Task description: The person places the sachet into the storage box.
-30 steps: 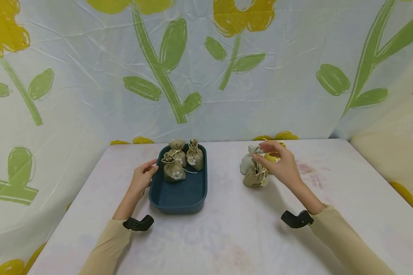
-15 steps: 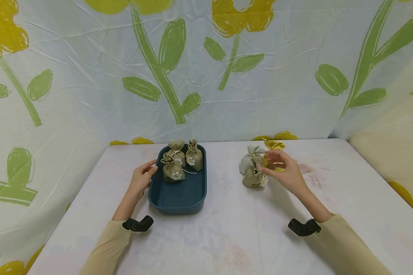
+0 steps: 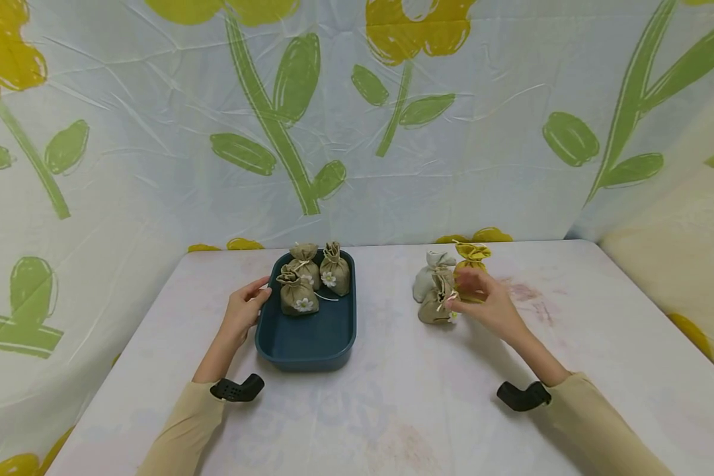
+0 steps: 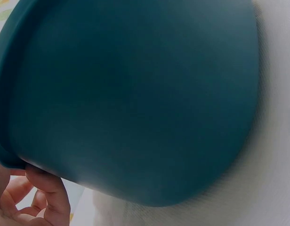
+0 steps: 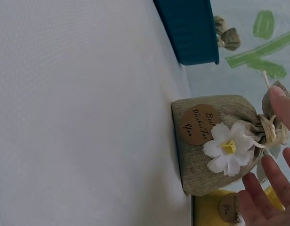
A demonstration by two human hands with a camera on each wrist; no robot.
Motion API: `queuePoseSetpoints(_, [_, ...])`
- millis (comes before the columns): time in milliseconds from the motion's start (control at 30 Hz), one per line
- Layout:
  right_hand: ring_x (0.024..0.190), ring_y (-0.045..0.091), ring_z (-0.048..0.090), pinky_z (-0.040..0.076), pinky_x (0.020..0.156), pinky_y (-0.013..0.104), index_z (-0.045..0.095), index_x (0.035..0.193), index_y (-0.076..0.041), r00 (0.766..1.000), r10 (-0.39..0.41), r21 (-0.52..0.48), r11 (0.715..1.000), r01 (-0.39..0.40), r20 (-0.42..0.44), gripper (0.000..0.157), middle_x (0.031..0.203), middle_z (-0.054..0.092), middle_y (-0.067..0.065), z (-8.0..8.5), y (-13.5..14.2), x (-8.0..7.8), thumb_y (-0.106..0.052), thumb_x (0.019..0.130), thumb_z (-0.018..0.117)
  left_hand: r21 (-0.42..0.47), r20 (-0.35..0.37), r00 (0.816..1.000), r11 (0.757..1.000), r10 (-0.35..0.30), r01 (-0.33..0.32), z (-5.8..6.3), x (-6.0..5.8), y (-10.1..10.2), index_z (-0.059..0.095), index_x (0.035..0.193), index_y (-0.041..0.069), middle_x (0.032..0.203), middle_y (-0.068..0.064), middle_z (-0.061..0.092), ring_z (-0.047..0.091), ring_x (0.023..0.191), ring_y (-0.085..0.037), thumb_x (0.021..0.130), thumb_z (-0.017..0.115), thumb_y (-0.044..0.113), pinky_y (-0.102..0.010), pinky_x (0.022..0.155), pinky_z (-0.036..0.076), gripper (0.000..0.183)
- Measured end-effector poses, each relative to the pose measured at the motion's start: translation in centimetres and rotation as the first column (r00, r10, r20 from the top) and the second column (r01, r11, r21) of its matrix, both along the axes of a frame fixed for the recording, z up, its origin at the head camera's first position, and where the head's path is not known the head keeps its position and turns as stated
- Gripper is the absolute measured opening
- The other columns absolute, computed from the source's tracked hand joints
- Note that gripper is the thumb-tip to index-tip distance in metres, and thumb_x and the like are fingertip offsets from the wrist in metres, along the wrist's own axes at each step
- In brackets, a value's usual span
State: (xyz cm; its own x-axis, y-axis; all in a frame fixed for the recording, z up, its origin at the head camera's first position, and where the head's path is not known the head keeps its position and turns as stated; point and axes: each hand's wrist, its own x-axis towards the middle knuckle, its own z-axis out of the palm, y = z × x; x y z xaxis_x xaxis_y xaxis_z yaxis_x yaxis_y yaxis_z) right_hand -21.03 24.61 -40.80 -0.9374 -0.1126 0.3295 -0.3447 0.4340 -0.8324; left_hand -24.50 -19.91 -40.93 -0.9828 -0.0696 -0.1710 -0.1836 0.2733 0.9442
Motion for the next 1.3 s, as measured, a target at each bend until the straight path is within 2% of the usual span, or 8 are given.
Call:
queuePoseSetpoints(167, [0.095, -0.008, 0.056, 0.046, 0.086, 0.012, 0.050, 0.130, 0.002, 1.000, 0.013, 0.025, 1.000, -0.014, 0.009, 0.059, 0.113, 0.062, 0.024, -0.4, -0.1, -0.2, -0.003, 0.078, 0.078, -0.006, 0.000, 1.000, 1.000, 0.004, -0.004, -0.1, 0.0, 0.0, 0.046, 0.143, 0.013, 0.108, -0.008, 0.050, 0.050, 0.078, -0.009, 0.100, 0.051, 0.022, -0.019, 0.051, 0.038, 0.044])
queuePoseSetpoints(533, [0.095, -0.012, 0.053, 0.048, 0.084, 0.016, 0.050, 0.131, 0.003, 0.999, -0.027, 0.072, 0.997, 0.024, 0.041, 0.055, 0.117, 0.062, 0.027, -0.8, -0.1, -0.4, -0.008, 0.082, 0.075, 0.011, -0.002, 1.000, 1.000, -0.010, 0.010, -0.1, 0.0, 0.0, 0.044, 0.145, 0.013, 0.116, -0.013, 0.051, 0.053, 0.085, -0.012, 0.101, 0.050, 0.022, -0.019, 0.061, 0.047, 0.045])
queuePoseSetpoints(800, [0.100, 0.028, 0.063, 0.047, 0.081, 0.018, 0.048, 0.134, 0.003, 0.991, -0.096, 0.137, 0.987, 0.082, 0.097, 0.059, 0.114, 0.064, 0.026, -0.6, -0.5, -0.2, -0.014, 0.084, 0.074, 0.012, 0.001, 1.000, 1.000, -0.011, 0.011, -0.1, 0.0, -0.1, 0.044, 0.145, 0.013, 0.120, -0.015, 0.050, 0.053, 0.087, -0.012, 0.101, 0.049, 0.022, -0.019, 0.063, 0.048, 0.045])
queuePoseSetpoints(900, [0.101, 0.035, 0.063, 0.046, 0.079, 0.017, 0.049, 0.134, 0.004, 0.987, -0.118, 0.155, 0.983, 0.100, 0.109, 0.059, 0.112, 0.064, 0.026, -0.5, -0.8, -0.2, -0.017, 0.084, 0.074, 0.012, -0.002, 1.000, 1.000, -0.010, 0.010, -0.2, 0.0, -0.1, 0.044, 0.145, 0.013, 0.119, -0.015, 0.051, 0.053, 0.087, -0.013, 0.101, 0.049, 0.022, -0.019, 0.063, 0.048, 0.045])
queuePoseSetpoints(1000, [0.098, 0.034, 0.064, 0.048, 0.077, 0.020, 0.056, 0.126, 0.003, 0.985, -0.134, 0.172, 0.978, 0.114, 0.112, 0.051, 0.106, 0.066, 0.023, -0.5, -1.0, -0.1, -0.020, 0.084, 0.074, 0.005, -0.007, 1.000, 1.000, -0.005, 0.005, -0.3, 0.0, -0.1, 0.045, 0.144, 0.012, 0.112, -0.011, 0.051, 0.052, 0.085, -0.012, 0.101, 0.049, 0.022, -0.019, 0.061, 0.047, 0.044])
queuePoseSetpoints(1100, [0.095, 0.032, 0.065, 0.050, 0.078, 0.028, 0.064, 0.109, 0.000, 0.986, -0.137, 0.191, 0.975, 0.118, 0.092, 0.035, 0.099, 0.067, 0.018, -0.6, -1.1, 0.0, -0.022, 0.084, 0.075, -0.002, -0.006, 1.000, 1.000, 0.000, 0.000, -0.4, -0.1, -0.2, 0.046, 0.144, 0.013, 0.107, -0.008, 0.051, 0.052, 0.084, -0.012, 0.101, 0.049, 0.021, -0.019, 0.061, 0.046, 0.044])
queuePoseSetpoints(1200, [0.094, 0.032, 0.065, 0.050, 0.079, 0.034, 0.068, 0.095, -0.003, 0.990, -0.132, 0.208, 0.971, 0.119, 0.052, 0.024, 0.094, 0.069, 0.015, -0.7, -1.2, 0.1, -0.022, 0.083, 0.076, -0.004, 0.000, 1.000, 1.000, 0.002, -0.002, -0.4, -0.1, -0.2, 0.046, 0.144, 0.015, 0.112, -0.011, 0.051, 0.053, 0.088, -0.015, 0.101, 0.048, 0.021, -0.019, 0.062, 0.047, 0.043])
queuePoseSetpoints(1300, [0.093, 0.033, 0.066, 0.052, 0.080, 0.038, 0.069, 0.092, -0.003, 0.993, -0.121, 0.219, 0.969, 0.117, 0.005, 0.020, 0.091, 0.070, 0.014, -0.7, -1.3, 0.2, -0.019, 0.082, 0.077, -0.002, 0.003, 1.000, 1.000, -0.002, 0.002, -0.5, -0.2, -0.2, 0.046, 0.144, 0.015, 0.119, -0.015, 0.051, 0.053, 0.092, -0.018, 0.101, 0.047, 0.022, -0.020, 0.063, 0.047, 0.043])
